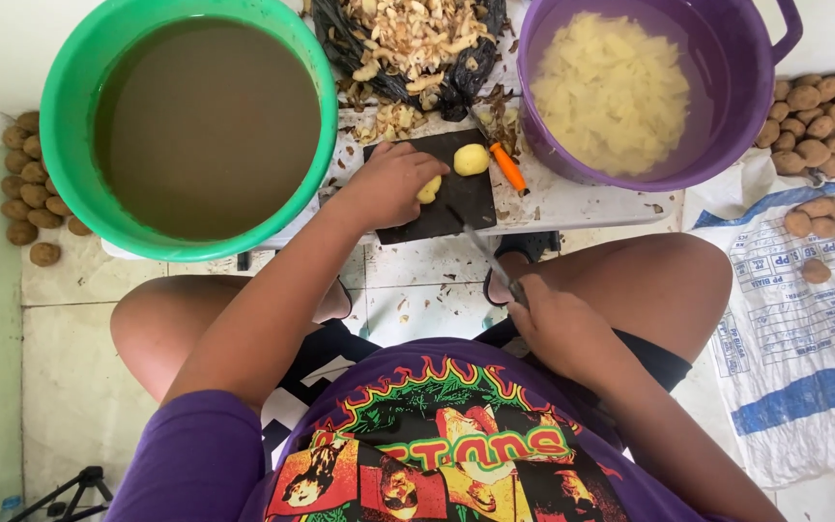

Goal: Peeling potatoes with a hand peeler and slicing them into thin strips using a knife on a cutting board.

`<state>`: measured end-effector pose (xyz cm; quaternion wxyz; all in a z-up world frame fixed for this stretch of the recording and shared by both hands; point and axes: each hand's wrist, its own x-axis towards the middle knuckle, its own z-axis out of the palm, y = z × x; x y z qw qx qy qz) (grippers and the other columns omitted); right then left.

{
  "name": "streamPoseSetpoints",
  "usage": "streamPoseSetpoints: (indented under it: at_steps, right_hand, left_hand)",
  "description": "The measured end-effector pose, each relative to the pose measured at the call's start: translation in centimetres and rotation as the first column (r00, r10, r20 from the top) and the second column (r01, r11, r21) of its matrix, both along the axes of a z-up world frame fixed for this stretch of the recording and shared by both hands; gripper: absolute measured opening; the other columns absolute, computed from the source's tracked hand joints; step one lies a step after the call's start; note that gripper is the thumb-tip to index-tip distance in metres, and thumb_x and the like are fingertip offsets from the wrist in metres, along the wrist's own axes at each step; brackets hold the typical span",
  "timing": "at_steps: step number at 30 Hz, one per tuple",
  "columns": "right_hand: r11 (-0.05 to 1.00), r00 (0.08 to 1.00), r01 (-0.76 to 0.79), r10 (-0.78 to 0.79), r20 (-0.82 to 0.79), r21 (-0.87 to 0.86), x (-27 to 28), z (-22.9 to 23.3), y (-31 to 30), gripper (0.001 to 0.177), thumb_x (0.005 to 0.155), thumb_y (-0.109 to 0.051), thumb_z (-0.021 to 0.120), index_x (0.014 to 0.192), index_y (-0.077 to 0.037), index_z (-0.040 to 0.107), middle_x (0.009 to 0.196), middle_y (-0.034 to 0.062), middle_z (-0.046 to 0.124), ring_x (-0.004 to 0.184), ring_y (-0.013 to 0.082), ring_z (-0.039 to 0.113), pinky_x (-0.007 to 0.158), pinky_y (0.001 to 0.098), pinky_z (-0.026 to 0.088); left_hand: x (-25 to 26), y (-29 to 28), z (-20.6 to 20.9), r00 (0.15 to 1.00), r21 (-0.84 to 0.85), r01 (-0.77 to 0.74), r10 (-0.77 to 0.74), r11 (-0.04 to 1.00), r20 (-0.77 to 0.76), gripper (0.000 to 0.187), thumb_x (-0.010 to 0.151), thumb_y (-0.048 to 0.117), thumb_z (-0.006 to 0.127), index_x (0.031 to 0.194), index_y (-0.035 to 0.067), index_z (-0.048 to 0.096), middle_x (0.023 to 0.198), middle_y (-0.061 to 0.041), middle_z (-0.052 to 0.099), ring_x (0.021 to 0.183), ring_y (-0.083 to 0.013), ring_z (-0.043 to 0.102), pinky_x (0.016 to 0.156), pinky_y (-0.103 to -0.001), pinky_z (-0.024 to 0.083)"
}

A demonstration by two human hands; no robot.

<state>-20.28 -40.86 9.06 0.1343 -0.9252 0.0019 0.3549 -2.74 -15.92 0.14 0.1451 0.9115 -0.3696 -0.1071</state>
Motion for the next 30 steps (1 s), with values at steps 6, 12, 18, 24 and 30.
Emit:
streamPoseSetpoints:
  at_steps: [6, 12, 18, 24, 30]
  right_hand:
    - [0.975, 0.987, 0.130, -0.144, 0.068, 0.180, 1.3, -2.9, 1.5, 0.050, 0.102, -0.036, 0.043, 0.140, -0.004, 0.049, 0.105, 0.0290, 0.072, 0.102, 0.0455, 0.072, 0.079, 0.0536, 0.061]
    - [0.966, 0.972, 0.064, -0.117, 0.202, 0.252, 2.0, -6.8, 3.4, 0.052, 0.107, -0.031, 0.043, 0.143, 0.006, 0.048, 0.110, 0.0327, 0.070, 0.101, 0.0435, 0.073, 0.078, 0.0505, 0.062]
    - [0.970, 0.979, 0.033, -0.079, 0.186, 0.240, 2.1, -7.4, 3.8, 0.054, 0.107, -0.033, 0.041, 0.144, 0.006, 0.045, 0.114, 0.0319, 0.069, 0.104, 0.0427, 0.072, 0.080, 0.0508, 0.062]
    - [0.970, 0.981, 0.030, -0.075, 0.179, 0.241, 2.4, -6.2, 3.5, 0.053, 0.107, -0.031, 0.041, 0.144, 0.007, 0.045, 0.115, 0.0331, 0.069, 0.103, 0.0439, 0.072, 0.079, 0.0505, 0.062]
    - [0.970, 0.982, 0.038, -0.080, 0.170, 0.240, 2.6, -6.3, 3.0, 0.054, 0.107, -0.033, 0.041, 0.145, 0.006, 0.045, 0.117, 0.0332, 0.068, 0.104, 0.0443, 0.072, 0.079, 0.0511, 0.062]
  left_hand:
    - [-0.8, 0.4, -4.2, 0.969, -0.208, -0.245, 0.243, 0.947, -0.036, 0.053, 0.074, 0.018, 0.081, 0.125, 0.012, 0.070, 0.117, -0.010, 0.074, 0.105, -0.0339, 0.070, 0.092, -0.046, 0.052]
    - [-4.4, 0.0, -4.6, 0.901, -0.406, -0.410, 0.432, 0.816, -0.041, 0.054, 0.076, 0.023, 0.090, 0.123, 0.005, 0.072, 0.113, -0.015, 0.072, 0.105, -0.0355, 0.070, 0.091, -0.042, 0.058]
    - [-4.5, 0.9, -5.3, 0.923, -0.473, -0.341, 0.385, 0.813, -0.004, 0.044, 0.084, 0.014, 0.084, 0.126, 0.009, 0.072, 0.121, -0.009, 0.071, 0.110, -0.0303, 0.070, 0.094, -0.038, 0.058]
    - [-4.8, 1.1, -5.0, 0.919, -0.488, -0.363, 0.391, 0.794, -0.048, 0.041, 0.087, 0.011, 0.085, 0.126, 0.008, 0.073, 0.121, -0.011, 0.072, 0.111, -0.0318, 0.070, 0.095, -0.039, 0.058]
    - [-4.6, 1.2, -5.5, 0.916, -0.472, -0.358, 0.402, 0.806, -0.007, 0.039, 0.085, 0.015, 0.086, 0.122, 0.009, 0.074, 0.120, -0.008, 0.073, 0.110, -0.0298, 0.071, 0.093, -0.039, 0.059]
